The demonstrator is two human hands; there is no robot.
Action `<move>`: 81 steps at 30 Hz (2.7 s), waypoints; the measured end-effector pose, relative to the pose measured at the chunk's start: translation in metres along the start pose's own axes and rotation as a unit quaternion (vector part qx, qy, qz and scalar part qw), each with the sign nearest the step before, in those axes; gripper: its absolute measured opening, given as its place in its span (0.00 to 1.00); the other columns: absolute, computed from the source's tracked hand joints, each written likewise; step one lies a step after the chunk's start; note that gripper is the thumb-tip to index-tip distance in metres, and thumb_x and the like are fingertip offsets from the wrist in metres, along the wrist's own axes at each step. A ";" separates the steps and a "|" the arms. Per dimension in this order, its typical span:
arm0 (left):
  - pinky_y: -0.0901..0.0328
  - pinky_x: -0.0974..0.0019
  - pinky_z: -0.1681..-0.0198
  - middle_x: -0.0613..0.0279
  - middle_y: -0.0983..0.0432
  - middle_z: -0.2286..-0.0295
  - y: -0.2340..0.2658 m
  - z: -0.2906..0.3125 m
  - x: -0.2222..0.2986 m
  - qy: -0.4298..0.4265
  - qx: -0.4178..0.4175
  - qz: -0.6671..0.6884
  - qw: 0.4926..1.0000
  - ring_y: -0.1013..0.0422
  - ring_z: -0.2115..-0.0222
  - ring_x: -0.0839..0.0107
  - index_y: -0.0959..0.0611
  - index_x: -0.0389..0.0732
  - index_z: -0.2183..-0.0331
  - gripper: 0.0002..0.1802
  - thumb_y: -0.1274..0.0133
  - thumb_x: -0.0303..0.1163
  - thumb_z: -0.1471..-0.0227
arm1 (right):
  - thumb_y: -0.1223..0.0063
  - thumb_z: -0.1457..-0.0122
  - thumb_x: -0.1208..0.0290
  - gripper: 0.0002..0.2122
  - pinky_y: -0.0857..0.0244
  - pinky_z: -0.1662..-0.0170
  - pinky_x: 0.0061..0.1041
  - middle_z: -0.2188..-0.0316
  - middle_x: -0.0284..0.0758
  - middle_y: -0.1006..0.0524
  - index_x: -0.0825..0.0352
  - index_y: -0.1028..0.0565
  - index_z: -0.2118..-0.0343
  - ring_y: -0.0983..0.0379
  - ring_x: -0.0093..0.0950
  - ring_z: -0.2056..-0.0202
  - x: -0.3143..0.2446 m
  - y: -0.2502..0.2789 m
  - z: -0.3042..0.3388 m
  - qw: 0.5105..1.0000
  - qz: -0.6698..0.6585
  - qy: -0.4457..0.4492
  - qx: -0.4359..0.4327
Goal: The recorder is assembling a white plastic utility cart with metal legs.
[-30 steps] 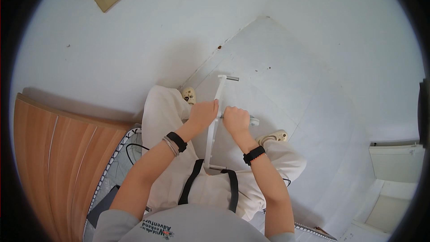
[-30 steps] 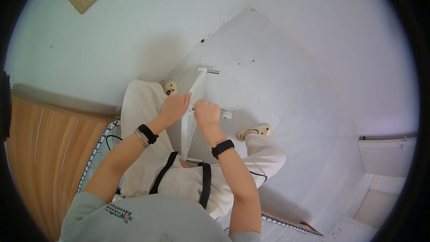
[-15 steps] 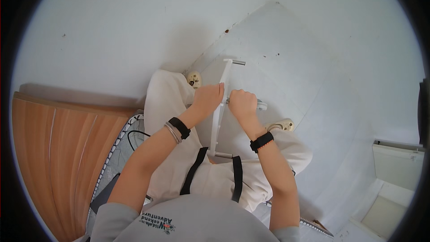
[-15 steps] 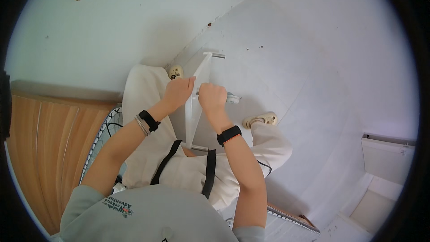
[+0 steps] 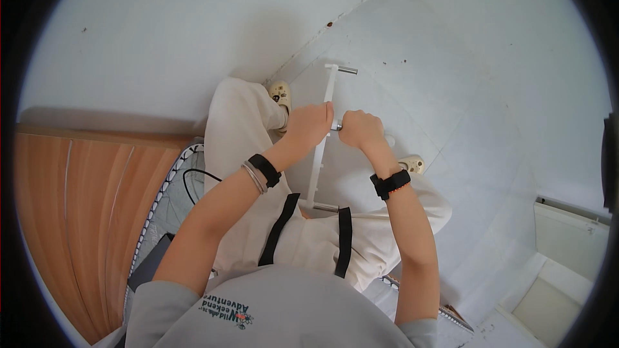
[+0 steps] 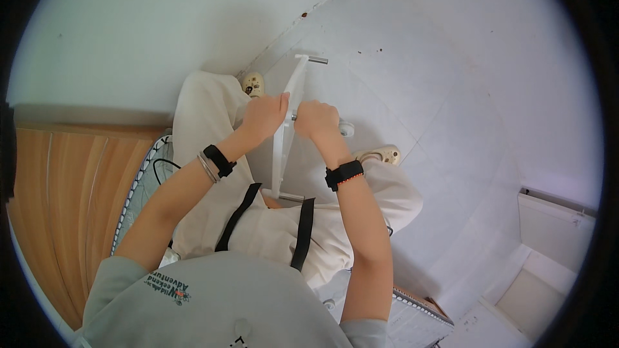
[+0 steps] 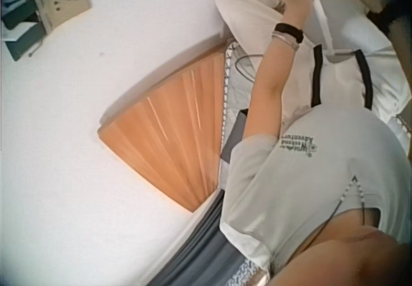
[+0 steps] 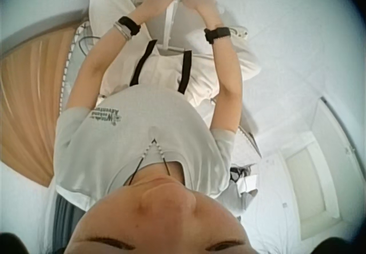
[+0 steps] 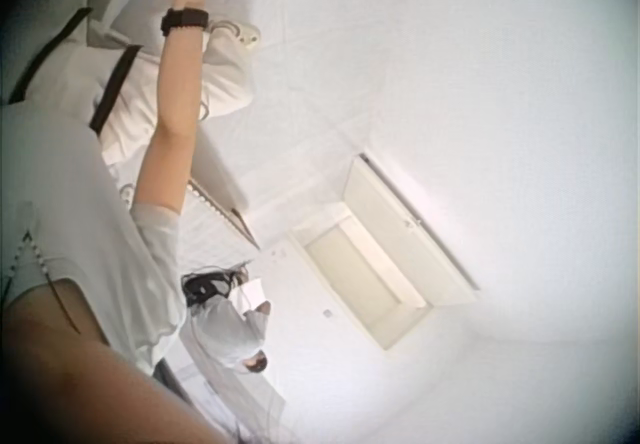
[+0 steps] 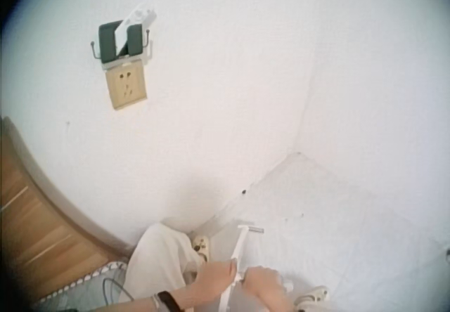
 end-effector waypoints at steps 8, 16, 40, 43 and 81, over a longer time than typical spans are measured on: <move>0.37 0.53 0.78 0.49 0.29 0.84 0.005 -0.014 -0.026 -0.016 0.044 -0.024 0.999 0.32 0.81 0.52 0.25 0.35 0.81 0.23 0.66 0.40 0.45 | 0.53 0.56 0.74 0.04 0.33 0.74 0.31 0.82 0.38 0.24 0.65 0.26 0.79 0.25 0.36 0.77 -0.021 0.005 -0.005 0.987 0.047 -0.009 0.152; 0.37 0.53 0.77 0.50 0.29 0.83 0.003 -0.018 -0.034 -0.005 0.035 -0.020 0.999 0.32 0.80 0.51 0.26 0.37 0.79 0.20 0.65 0.39 0.46 | 0.51 0.60 0.74 0.03 0.37 0.81 0.27 0.90 0.36 0.28 0.61 0.32 0.86 0.28 0.32 0.85 -0.030 0.011 -0.005 0.934 0.119 0.053 0.334; 0.38 0.51 0.74 0.48 0.29 0.81 0.006 -0.024 -0.043 0.055 0.055 0.070 0.995 0.32 0.78 0.49 0.25 0.36 0.79 0.21 0.65 0.39 0.46 | 0.51 0.58 0.73 0.04 0.33 0.71 0.33 0.77 0.38 0.24 0.63 0.24 0.79 0.26 0.35 0.72 -0.028 0.024 -0.034 0.990 0.088 0.065 0.091; 0.38 0.51 0.73 0.48 0.28 0.80 0.004 -0.020 -0.045 0.058 0.047 0.073 0.995 0.32 0.77 0.49 0.24 0.37 0.78 0.20 0.66 0.39 0.46 | 0.51 0.58 0.72 0.05 0.33 0.71 0.33 0.77 0.37 0.24 0.62 0.24 0.79 0.25 0.35 0.73 -0.029 0.020 -0.034 0.987 0.098 0.088 0.087; 0.39 0.50 0.70 0.49 0.28 0.77 0.004 0.002 -0.063 0.086 0.087 0.138 0.983 0.33 0.74 0.47 0.26 0.40 0.72 0.16 0.65 0.38 0.46 | 0.47 0.59 0.68 0.11 0.33 0.69 0.31 0.72 0.37 0.29 0.63 0.29 0.70 0.27 0.33 0.69 -0.048 0.021 -0.021 0.976 0.060 0.146 0.149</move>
Point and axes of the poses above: each hand's wrist, its own z-axis away from the middle knuckle, its own y-axis out of the back of the hand, x = y × z, the point moved 8 cm from there along -z, towards the middle knuckle
